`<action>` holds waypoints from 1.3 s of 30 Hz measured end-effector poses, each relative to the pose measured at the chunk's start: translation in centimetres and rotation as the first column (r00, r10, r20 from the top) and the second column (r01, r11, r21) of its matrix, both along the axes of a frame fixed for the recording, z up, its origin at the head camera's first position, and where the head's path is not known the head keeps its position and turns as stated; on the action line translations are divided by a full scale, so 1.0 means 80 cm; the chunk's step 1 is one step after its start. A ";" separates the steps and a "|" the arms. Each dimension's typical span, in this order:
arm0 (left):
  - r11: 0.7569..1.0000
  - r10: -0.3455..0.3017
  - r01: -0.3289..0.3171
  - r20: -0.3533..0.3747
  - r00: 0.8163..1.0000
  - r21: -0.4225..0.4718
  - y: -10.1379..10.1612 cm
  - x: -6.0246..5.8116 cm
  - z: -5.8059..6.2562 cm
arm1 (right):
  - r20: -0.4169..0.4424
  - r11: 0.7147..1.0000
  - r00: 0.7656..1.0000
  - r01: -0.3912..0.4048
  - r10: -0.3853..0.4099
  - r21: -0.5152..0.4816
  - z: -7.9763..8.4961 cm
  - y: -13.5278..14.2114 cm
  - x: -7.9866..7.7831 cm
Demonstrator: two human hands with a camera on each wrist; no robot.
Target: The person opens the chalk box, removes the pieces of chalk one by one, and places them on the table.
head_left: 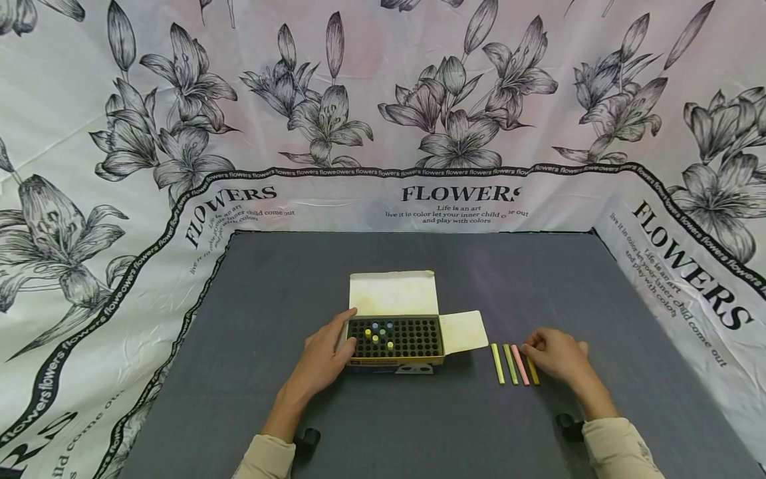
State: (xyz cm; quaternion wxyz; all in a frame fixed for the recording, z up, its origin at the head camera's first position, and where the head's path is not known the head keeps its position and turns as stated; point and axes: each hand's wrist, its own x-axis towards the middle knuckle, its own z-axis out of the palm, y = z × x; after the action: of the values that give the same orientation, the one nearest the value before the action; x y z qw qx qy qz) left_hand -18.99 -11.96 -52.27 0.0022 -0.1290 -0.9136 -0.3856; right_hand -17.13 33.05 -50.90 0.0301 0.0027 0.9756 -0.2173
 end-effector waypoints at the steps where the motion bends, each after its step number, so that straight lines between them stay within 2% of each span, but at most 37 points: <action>1: 1.000 0.000 0.000 0.001 1.000 0.001 0.000 0.000 0.000 | -0.003 1.000 1.000 0.002 -0.002 -0.001 -0.001 0.000 0.000; 13: 1.000 -0.001 0.001 -0.005 1.000 -0.008 0.000 0.000 0.001 | -0.040 1.000 0.999 -0.019 0.019 0.007 -0.005 0.001 0.002; 20: 1.000 -0.002 0.002 -0.007 1.000 -0.014 0.000 -0.001 0.002 | -0.051 1.000 0.999 -0.006 0.006 0.006 0.000 -0.001 0.003; 26: 1.000 0.003 -0.003 -0.003 1.000 -0.015 0.001 0.000 0.004 | -0.105 1.000 0.994 0.014 -0.013 0.009 0.004 0.001 0.003; 29: 1.000 0.001 -0.001 -0.002 1.000 -0.014 0.001 0.001 0.005 | -0.158 1.000 0.987 0.029 -0.028 0.003 0.007 -0.002 0.003; 31: 1.000 0.000 0.000 -0.002 1.000 -0.017 0.001 0.001 0.006 | -0.215 0.999 0.976 0.037 -0.039 -0.011 0.009 -0.006 0.002; 33: 1.000 -0.001 0.001 -0.003 1.000 -0.021 0.000 0.001 0.006 | -0.295 0.999 0.954 0.044 -0.051 -0.029 0.012 -0.011 0.001; 39: 1.000 0.002 -0.002 -0.008 1.000 -0.021 0.001 0.001 0.006 | -0.522 0.995 0.851 0.012 -0.061 -0.097 0.022 -0.031 -0.006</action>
State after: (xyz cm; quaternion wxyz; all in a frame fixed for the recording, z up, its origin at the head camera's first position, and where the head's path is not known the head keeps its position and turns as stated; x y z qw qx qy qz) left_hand -18.93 -11.90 -51.82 0.0048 -0.1298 -0.9177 -0.3754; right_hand -17.61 30.60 -49.16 -0.2408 -0.0394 0.9358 -0.2544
